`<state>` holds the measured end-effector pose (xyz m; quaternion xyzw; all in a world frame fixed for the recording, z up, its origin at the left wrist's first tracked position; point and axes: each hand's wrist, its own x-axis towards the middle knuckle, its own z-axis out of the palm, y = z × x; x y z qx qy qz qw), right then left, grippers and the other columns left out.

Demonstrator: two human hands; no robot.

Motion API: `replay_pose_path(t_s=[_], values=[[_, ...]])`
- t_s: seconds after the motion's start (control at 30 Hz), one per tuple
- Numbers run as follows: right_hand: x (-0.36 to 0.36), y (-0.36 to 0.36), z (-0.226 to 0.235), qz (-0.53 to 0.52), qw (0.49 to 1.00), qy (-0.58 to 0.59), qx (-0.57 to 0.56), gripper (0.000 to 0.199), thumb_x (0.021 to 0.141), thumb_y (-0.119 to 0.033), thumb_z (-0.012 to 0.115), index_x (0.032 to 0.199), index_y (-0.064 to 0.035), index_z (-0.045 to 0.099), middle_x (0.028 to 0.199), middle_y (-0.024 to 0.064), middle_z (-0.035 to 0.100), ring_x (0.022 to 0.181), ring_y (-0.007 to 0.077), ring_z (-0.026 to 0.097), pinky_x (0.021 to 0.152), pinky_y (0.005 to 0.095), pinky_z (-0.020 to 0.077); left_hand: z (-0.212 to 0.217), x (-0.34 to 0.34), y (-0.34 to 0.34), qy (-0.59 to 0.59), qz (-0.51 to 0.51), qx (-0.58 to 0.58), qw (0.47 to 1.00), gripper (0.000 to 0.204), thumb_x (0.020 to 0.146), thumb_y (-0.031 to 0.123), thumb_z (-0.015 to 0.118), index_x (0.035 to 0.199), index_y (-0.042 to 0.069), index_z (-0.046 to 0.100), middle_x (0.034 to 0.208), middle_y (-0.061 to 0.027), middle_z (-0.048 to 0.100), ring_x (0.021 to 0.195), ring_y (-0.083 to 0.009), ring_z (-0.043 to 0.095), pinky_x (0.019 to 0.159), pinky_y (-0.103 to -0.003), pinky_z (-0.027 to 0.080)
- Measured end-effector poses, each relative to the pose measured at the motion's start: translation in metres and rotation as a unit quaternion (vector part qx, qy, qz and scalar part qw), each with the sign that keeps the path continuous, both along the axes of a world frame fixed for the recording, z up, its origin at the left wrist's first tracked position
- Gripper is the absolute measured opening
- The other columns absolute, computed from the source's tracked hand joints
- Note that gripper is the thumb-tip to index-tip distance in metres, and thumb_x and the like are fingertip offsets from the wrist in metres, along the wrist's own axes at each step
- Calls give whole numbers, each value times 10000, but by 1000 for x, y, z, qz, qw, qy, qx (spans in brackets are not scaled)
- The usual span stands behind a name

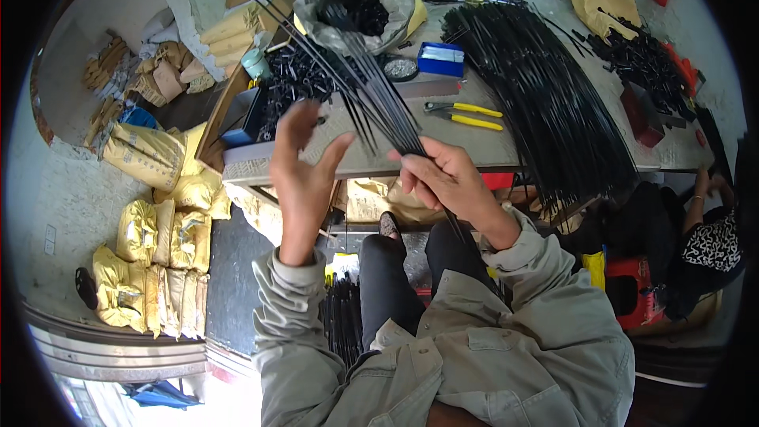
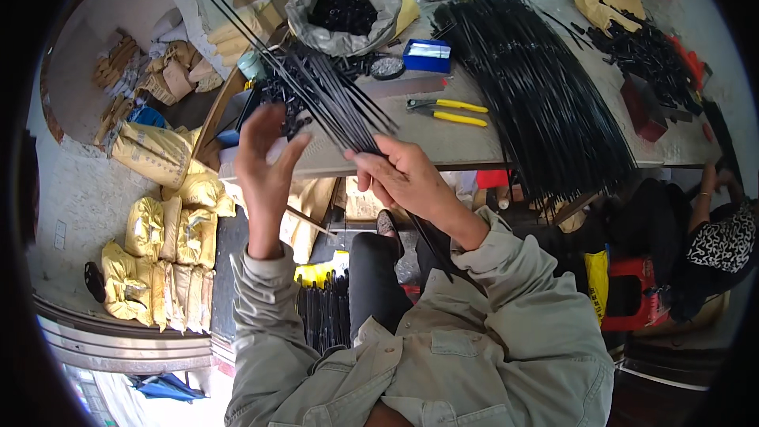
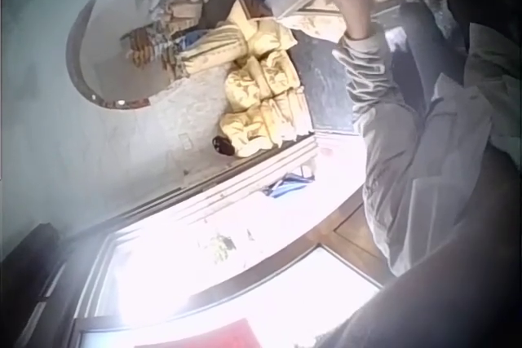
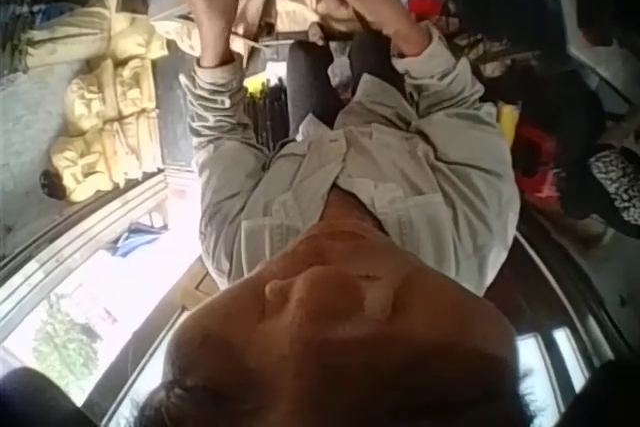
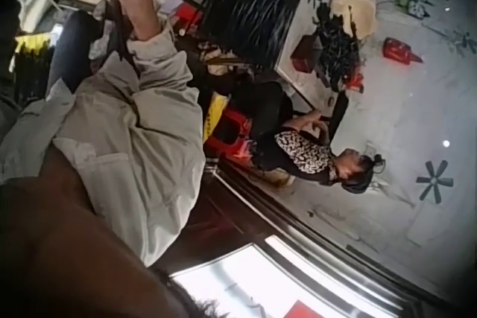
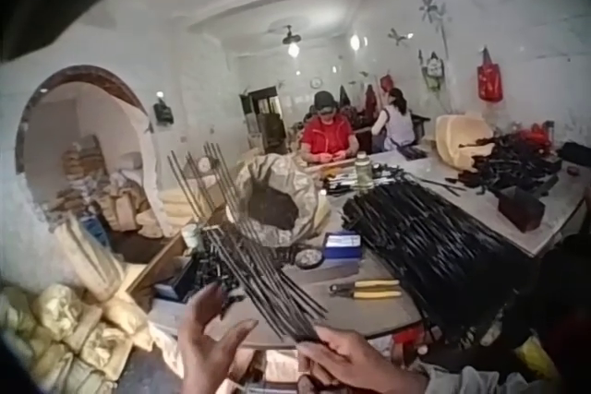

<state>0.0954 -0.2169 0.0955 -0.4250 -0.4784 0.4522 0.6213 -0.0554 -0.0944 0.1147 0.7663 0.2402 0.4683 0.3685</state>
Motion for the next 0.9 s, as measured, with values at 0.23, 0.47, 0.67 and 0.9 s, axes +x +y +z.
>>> replay_pose_path(t_s=[0.23,0.47,0.67,0.9], values=[[-15,-24,-13,131,990,40,-38,229,924,-104,418,1089,45,476,771,103,591,588,119,584,529,211,473,4,28,3,-67,-159,-107,979,163,822,73,600,955,-21,614,916,-91,647,800,-113,593,767,-228,454],[-1,-13,4,123,991,45,-9,219,927,-99,402,1073,59,442,843,155,602,687,186,630,607,251,515,-3,44,12,-91,-155,-121,976,150,820,-1,552,946,-30,627,917,-77,650,814,-107,591,733,-221,457],[10,-1,17,105,991,73,44,215,931,-102,383,1060,64,432,848,154,602,716,205,634,646,275,520,-81,42,52,110,-215,-94,966,159,800,-22,530,928,-17,624,909,-87,653,800,-183,608,704,-259,465],[-25,35,-98,-12,997,-47,58,201,933,-95,362,1044,56,434,891,149,606,814,207,640,724,279,509,-73,130,192,282,-74,429,855,568,821,127,490,1356,181,308,1369,-132,344,1199,-270,411,982,-494,277]])
